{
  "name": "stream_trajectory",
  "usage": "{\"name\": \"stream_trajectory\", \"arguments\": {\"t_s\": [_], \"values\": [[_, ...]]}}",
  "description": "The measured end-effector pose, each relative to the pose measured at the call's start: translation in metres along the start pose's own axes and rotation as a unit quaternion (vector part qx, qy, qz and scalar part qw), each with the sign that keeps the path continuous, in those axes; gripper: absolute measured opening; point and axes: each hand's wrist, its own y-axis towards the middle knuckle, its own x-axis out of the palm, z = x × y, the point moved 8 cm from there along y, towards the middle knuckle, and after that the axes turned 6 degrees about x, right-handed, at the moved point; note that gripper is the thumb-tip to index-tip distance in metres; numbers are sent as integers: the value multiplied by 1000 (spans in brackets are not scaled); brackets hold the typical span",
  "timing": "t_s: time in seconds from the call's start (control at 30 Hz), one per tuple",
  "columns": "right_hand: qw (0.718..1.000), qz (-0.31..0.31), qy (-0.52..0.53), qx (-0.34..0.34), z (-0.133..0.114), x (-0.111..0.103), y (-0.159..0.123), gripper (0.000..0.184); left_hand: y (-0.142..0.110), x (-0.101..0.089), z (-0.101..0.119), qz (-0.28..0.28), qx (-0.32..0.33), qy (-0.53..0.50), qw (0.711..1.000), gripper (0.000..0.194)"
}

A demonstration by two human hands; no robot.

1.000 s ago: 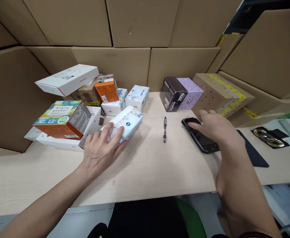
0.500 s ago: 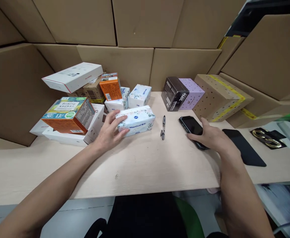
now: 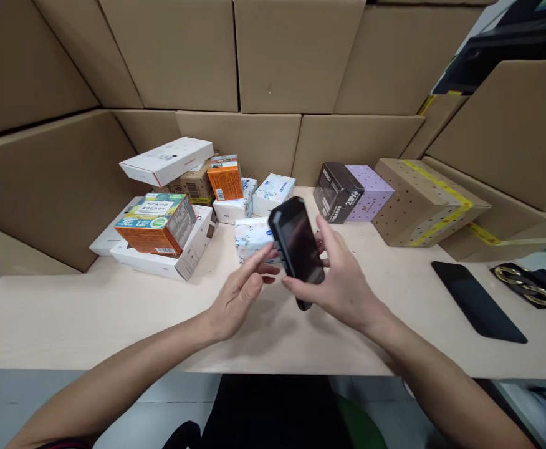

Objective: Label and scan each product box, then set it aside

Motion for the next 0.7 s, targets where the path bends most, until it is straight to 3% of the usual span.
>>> {"name": "stream_trajectory", "arguments": {"t_s": [0.1,0.27,0.37,0.53,0.6,0.7], "values": [[1000,-13,-16,-6,-5,23,-4,110,-5,30,-10,-22,-117,-202,972,74],[998,-15,16,53,11,41,-10,110,-13,47,-18,-45,-239,-350,905,60],[997,-21,35,71,17,47,-13,115,-19,49,-20,-63,-272,-392,877,59],[994,-35,75,75,23,54,-20,121,-20,41,-18,-46,-278,-419,863,60],[988,-54,129,61,23,56,-23,111,-20,37,-19,-33,-291,-426,856,62],[964,-91,244,55,25,58,-25,80,-20,30,-24,-12,-317,-433,844,64]]}}
